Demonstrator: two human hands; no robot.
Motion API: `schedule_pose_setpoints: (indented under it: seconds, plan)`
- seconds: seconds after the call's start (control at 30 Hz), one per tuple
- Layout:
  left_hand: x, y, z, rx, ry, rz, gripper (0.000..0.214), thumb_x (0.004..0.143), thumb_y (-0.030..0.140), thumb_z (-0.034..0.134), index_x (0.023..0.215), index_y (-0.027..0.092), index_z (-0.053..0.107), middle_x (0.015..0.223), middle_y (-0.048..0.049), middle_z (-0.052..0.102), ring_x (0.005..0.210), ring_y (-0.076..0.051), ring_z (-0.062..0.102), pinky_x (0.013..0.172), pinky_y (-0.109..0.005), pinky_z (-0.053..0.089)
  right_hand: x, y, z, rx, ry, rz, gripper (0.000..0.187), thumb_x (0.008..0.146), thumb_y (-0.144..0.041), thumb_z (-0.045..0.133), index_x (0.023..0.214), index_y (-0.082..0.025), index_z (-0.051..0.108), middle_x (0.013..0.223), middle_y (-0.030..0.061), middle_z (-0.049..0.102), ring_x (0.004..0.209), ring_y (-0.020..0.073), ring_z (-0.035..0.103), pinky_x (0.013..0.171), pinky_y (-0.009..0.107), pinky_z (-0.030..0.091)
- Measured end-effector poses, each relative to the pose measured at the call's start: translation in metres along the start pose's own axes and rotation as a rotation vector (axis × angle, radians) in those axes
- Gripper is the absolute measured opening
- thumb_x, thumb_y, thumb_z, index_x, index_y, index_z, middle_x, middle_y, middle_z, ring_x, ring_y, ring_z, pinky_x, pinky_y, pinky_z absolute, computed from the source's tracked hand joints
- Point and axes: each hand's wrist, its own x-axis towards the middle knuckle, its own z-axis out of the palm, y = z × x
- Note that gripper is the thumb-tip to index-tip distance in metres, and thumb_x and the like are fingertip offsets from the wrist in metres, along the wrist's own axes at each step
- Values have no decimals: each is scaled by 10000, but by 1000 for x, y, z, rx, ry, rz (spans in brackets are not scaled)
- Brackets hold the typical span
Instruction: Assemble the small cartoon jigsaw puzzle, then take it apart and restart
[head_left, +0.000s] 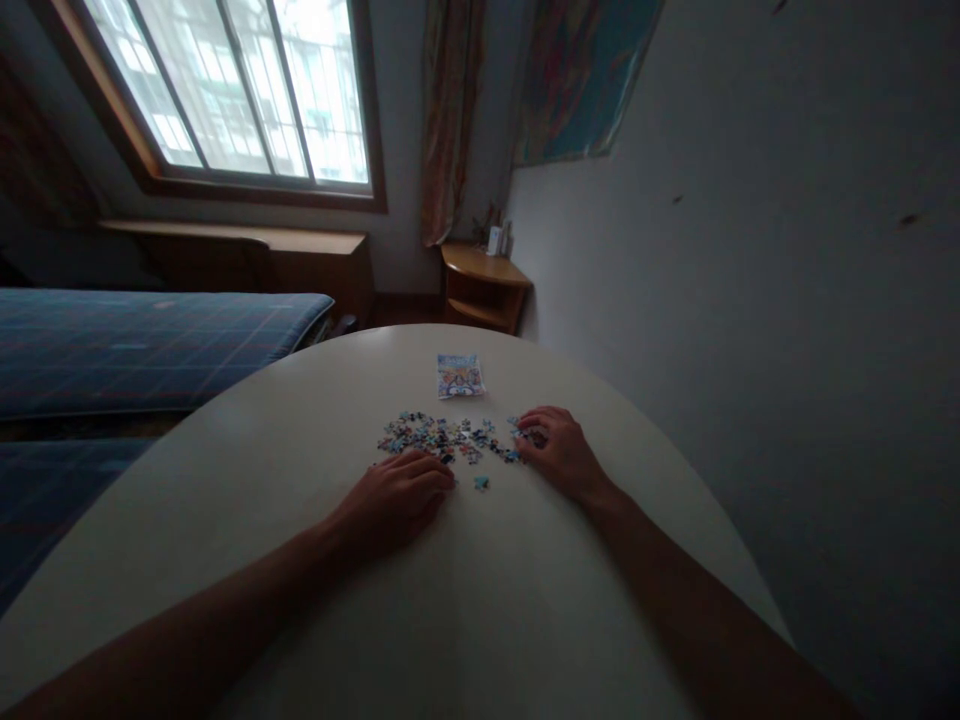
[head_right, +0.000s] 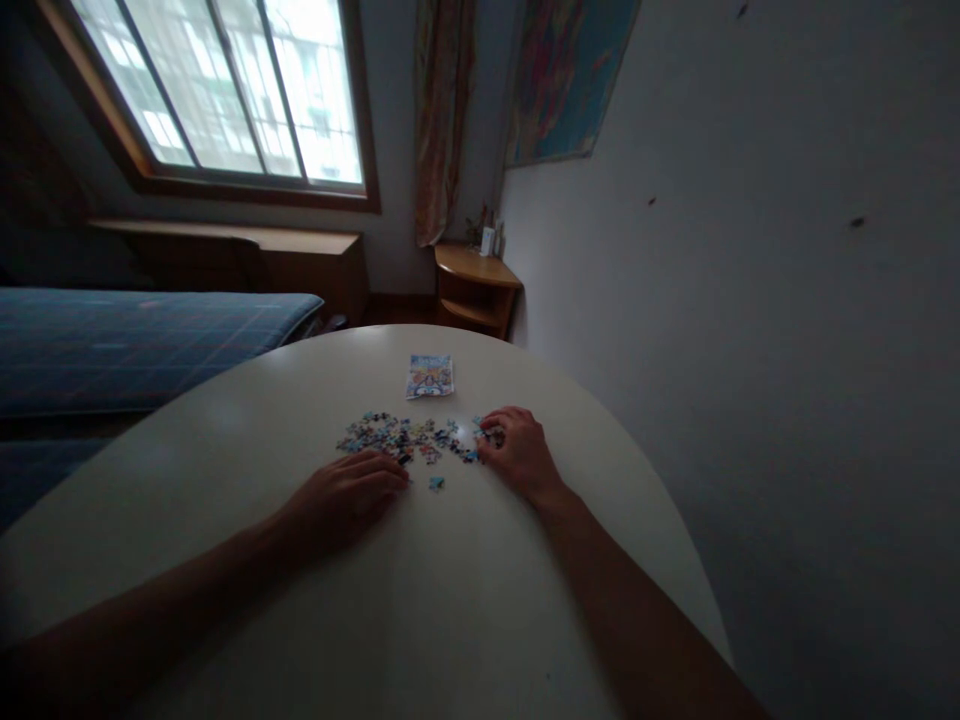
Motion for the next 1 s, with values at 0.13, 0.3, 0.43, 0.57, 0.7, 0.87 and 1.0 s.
schedule_pose_setpoints:
  seconds: [0.13,0.3,0.43,0.57,0.7,0.87,1.0]
  plan:
    - [0,-1,-1,48,11,-46,177,894,138,514,1007,204,633,1040,-52,701,972,-186,646,867,-349,557,1,-7,-6,24,5,-35,160,725,-231,698,882,-206,710,972,77,726,1008,261,621,943,427,452]
    - [2,0,-3,99,26,-87,168,889,128,500,967,200,630,973,-47,708,910,-191,659,815,-349,566,-8,-48,-12,70,-82,-124,198,697,-187,754,886,-221,704,974,54,719,1023,246,615,932,404,443]
    - [1,0,-2,88,38,-93,144,871,128,522,931,202,630,948,-45,706,883,-180,657,801,-323,559,-23,-78,-4,101,-236,-208,213,695,-171,770,887,-229,696,981,26,724,1031,228,608,962,398,420]
    - [0,0,-1,81,34,-86,122,869,143,537,924,198,631,941,-50,700,886,-181,648,806,-319,557,-29,-80,5,106,-303,-258,215,728,-237,777,930,-246,703,1021,31,723,1095,242,586,999,416,400]
    - [1,1,-1,76,32,-78,127,876,142,535,929,197,637,944,-54,699,889,-183,641,805,-320,555,-26,-68,4,128,-327,-310,224,770,-283,759,986,-255,707,1044,35,720,1109,238,579,1000,411,410]
    - [2,2,-2,19,16,-26,161,901,138,529,962,208,659,973,-41,699,903,-173,627,807,-300,541,-25,-64,1,102,-317,-344,149,805,-273,727,954,-274,724,1028,25,715,1090,217,587,1000,400,412]
    - [3,1,-2,9,1,-23,174,913,138,518,940,211,674,970,-40,700,898,-167,627,801,-286,537,-21,-57,-1,60,-286,-307,132,835,-298,697,961,-272,727,1048,34,711,1071,218,599,991,394,421]
